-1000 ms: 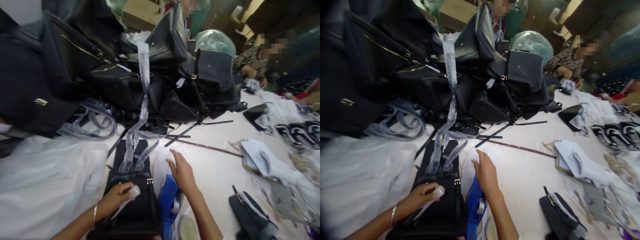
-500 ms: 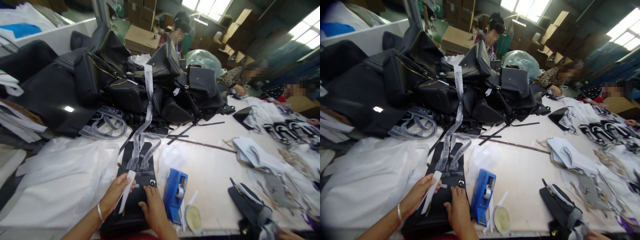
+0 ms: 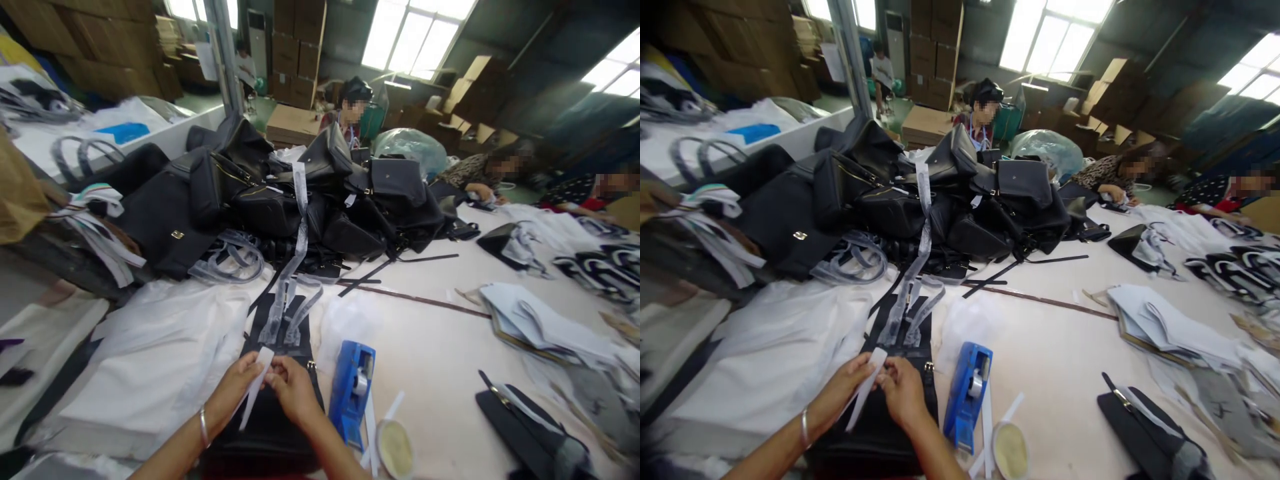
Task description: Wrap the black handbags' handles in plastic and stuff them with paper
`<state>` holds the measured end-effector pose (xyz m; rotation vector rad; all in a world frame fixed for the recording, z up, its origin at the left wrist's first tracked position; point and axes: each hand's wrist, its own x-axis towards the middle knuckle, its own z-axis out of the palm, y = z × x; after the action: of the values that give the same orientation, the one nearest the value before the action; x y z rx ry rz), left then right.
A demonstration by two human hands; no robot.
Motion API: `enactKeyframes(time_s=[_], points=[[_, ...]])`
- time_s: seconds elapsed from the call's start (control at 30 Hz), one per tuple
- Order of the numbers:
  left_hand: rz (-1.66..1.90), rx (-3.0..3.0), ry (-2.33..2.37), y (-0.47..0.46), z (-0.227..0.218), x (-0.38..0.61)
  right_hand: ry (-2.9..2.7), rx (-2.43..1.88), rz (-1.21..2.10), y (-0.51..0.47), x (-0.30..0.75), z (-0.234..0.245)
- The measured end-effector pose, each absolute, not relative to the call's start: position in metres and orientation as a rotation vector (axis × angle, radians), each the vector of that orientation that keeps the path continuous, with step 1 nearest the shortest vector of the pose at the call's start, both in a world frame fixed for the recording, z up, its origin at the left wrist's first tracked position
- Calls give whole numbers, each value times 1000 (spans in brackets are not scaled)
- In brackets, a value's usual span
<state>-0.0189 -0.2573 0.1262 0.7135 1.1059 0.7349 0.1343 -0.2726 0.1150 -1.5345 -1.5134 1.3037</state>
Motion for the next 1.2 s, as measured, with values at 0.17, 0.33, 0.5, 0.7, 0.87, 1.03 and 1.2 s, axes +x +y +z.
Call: enactKeyframes(time_s=[0.17, 0.33, 0.5, 0.7, 0.87, 1.03, 1.2], points=[[764, 597, 1044, -262, 130, -16, -1362, -1469, 1395, -284, 120, 98], [736, 561, 976, -262, 128, -16, -1136, -1436, 1528, -291, 113, 87], [699, 517, 978, -257, 122, -23, -1040, -1543, 1456, -292, 99, 78], [726, 551, 1202, -256, 110, -29, -1154, -1740, 1255, -289, 84, 85], [724, 654, 1194, -256, 107, -23, -1294, -1993, 1075, -284, 74, 95], [745, 598, 1241, -260, 107, -24, -1359, -2020, 1043, -285, 72, 99], [768, 498, 1134, -262, 113, -29, -1300, -1886, 1207, -285, 83, 92]])
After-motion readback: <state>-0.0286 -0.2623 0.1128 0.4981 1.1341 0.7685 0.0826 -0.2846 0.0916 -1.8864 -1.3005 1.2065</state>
